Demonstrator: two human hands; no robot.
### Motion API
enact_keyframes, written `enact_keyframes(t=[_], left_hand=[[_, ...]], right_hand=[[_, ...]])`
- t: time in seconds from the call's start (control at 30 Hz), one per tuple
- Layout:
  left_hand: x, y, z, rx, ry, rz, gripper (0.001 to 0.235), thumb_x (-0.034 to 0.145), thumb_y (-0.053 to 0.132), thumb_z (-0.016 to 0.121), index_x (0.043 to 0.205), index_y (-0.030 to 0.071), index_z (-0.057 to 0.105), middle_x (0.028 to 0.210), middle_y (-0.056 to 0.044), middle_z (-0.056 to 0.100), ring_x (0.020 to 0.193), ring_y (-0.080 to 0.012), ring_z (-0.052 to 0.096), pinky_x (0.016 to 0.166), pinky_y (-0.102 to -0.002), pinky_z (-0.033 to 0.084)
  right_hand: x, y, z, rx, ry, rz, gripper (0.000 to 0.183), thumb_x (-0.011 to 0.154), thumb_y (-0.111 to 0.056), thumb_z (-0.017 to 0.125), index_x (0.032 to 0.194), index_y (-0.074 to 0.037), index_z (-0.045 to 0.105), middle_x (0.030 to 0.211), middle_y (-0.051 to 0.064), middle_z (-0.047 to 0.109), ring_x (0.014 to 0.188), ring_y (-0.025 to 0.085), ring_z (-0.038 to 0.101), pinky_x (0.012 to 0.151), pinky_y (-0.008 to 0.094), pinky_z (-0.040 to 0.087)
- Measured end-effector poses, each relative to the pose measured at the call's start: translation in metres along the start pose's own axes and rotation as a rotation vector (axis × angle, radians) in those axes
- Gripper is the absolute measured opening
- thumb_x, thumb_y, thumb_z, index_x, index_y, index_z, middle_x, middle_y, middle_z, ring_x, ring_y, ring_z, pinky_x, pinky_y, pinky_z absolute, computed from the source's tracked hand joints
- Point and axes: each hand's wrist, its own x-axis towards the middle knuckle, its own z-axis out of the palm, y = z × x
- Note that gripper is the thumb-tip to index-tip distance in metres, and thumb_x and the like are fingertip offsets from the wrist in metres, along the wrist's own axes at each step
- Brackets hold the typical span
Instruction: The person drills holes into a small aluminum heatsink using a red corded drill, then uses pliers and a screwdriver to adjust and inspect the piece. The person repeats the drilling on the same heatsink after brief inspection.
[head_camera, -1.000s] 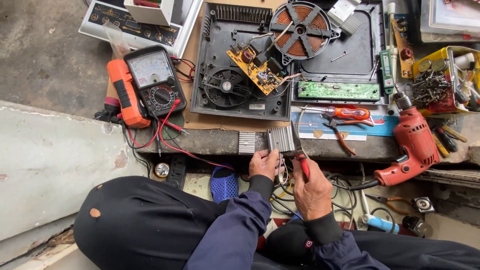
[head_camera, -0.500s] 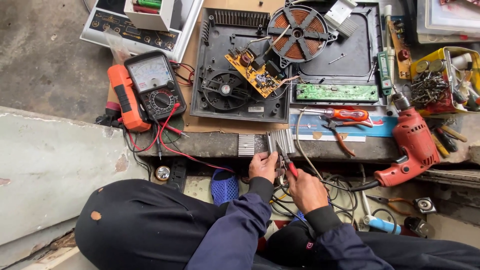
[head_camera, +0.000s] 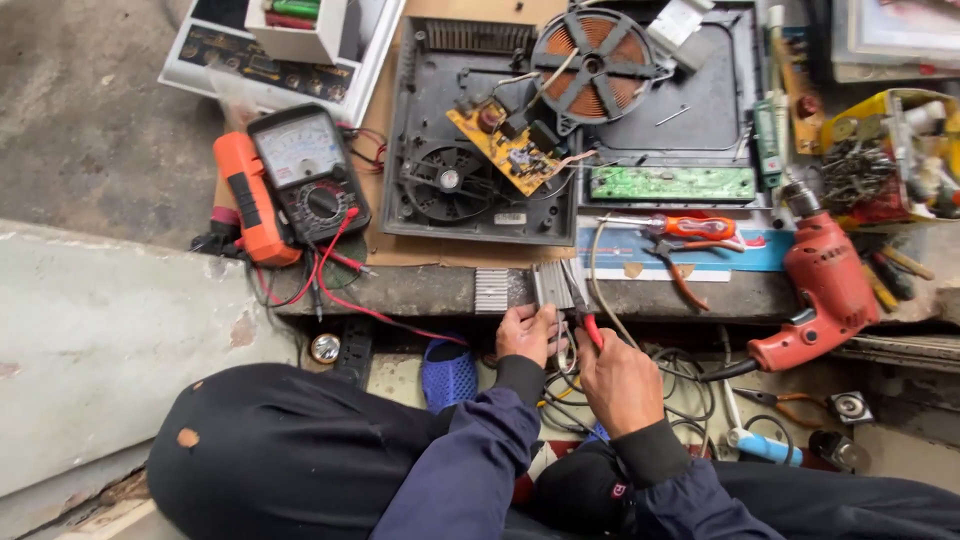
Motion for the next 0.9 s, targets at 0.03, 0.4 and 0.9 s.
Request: enact_keyframes(t=[0.03,0.4,0.9], left_hand=[[0.000,0.002,-0.002,-0.075,-0.001,-0.019,0.046,0.095,0.028,0.087,0.127,-0.001,0.071,0.109,-0.020,0.084,0.095,-0.0301,0.084,0.076,-0.046,0.075],[-0.003,0.007,-0.002,-0.126,-0.019,-0.036,0.050,0.097,0.024,0.087,0.133,-0.004,0.067,0.115,-0.024,0.083,0.100,-0.0336,0.084,0.079,-0.050,0.075],[0.007,-0.005,-0.006,-0.278,-0.057,-0.039,0.048,0.097,0.022,0.087,0.132,-0.002,0.063,0.112,-0.027,0.082,0.095,-0.0364,0.085,0.080,-0.052,0.076]], right_hand=[[-0.010,-0.010,-0.007,0.046,0.278,-0.159,0.043,0.109,-0.058,0.057,0.107,-0.019,0.075,0.085,0.020,0.079,0.093,0.045,0.079,0.082,0.056,0.062],[-0.007,-0.007,-0.013,0.076,0.077,0.021,0.056,0.108,-0.068,0.049,0.113,-0.019,0.075,0.093,0.024,0.082,0.105,0.051,0.079,0.093,0.059,0.062],[0.082,0.055,-0.016,-0.107,0.136,0.150,0.065,0.107,-0.076,0.042,0.124,-0.025,0.078,0.110,0.022,0.085,0.115,0.047,0.080,0.098,0.060,0.061]])
